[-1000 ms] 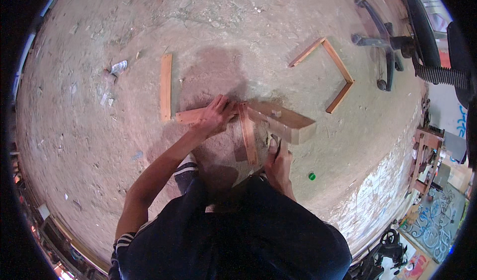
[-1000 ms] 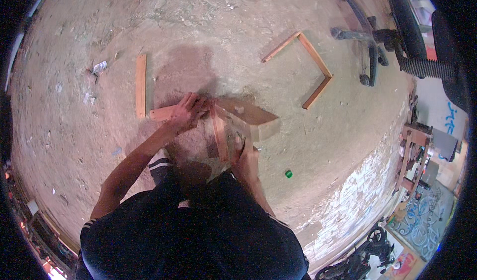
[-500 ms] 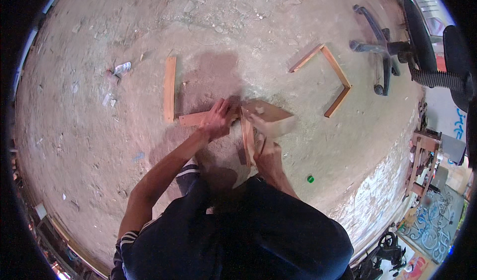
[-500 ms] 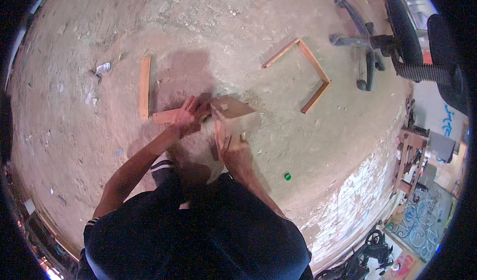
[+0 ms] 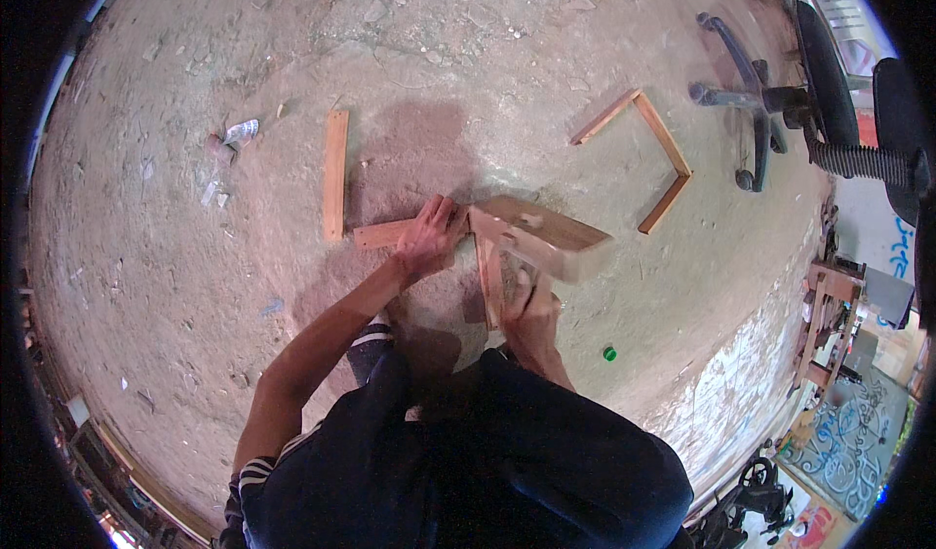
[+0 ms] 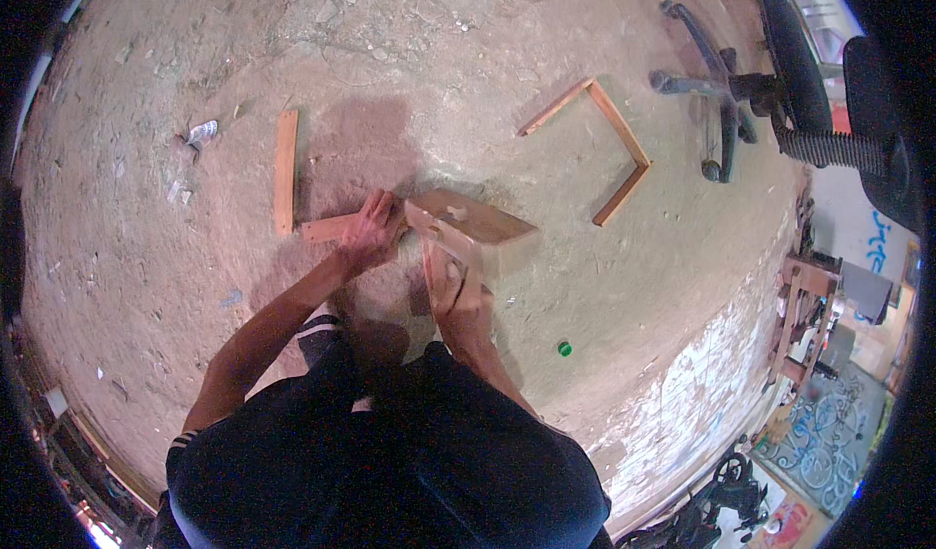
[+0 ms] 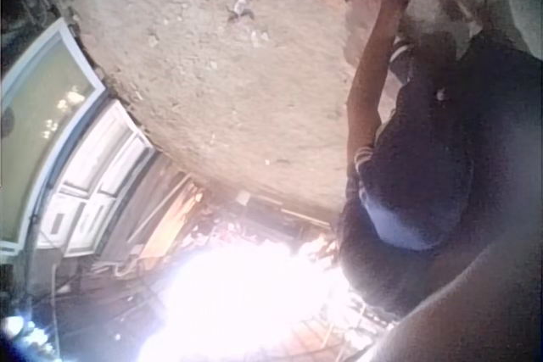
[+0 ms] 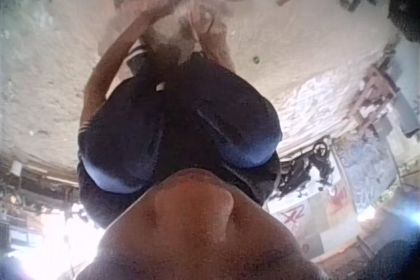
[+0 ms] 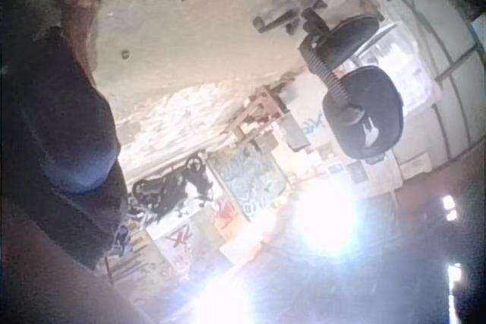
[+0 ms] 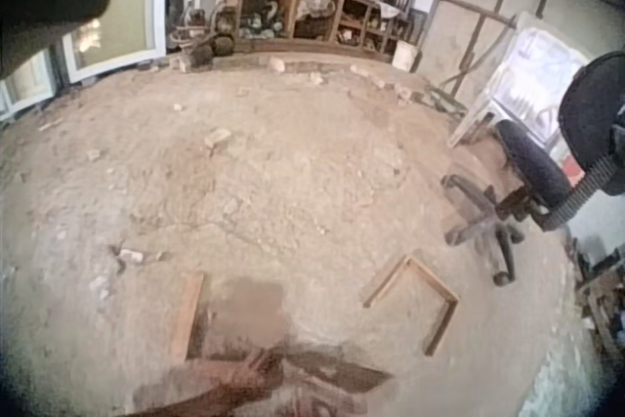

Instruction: The person joins small wooden pieces together to form a U-shaped frame and then strikes one joint with a wooden block to secure it.

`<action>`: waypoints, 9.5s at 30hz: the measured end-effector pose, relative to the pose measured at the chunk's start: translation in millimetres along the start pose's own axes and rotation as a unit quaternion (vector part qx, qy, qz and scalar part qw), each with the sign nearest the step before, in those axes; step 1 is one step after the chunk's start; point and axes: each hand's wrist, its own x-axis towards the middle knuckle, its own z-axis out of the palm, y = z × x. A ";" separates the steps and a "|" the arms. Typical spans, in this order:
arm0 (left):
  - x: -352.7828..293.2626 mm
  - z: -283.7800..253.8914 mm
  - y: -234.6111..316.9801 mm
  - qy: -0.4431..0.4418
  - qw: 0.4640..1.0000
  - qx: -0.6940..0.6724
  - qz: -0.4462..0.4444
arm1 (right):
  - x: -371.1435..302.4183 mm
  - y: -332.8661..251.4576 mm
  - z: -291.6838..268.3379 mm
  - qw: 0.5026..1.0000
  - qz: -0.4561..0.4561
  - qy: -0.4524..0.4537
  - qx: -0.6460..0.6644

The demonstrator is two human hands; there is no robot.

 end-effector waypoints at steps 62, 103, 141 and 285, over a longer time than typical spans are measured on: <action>-61.8 -60.7 -19.6 0.085 0.989 -0.039 -0.117 | -14.6 63.6 73.5 0.996 0.051 -0.029 0.067; -60.3 -107.2 -98.6 0.233 0.892 -0.040 -0.385 | 27.5 61.2 49.1 0.993 -0.037 0.066 0.092; -48.7 -98.2 -19.7 0.126 0.882 -0.096 -0.444 | -25.4 59.8 40.4 0.992 0.015 0.012 0.123; -46.4 -90.0 -7.8 0.027 0.899 -0.004 -0.437 | -38.3 67.5 50.3 0.989 0.042 0.049 0.134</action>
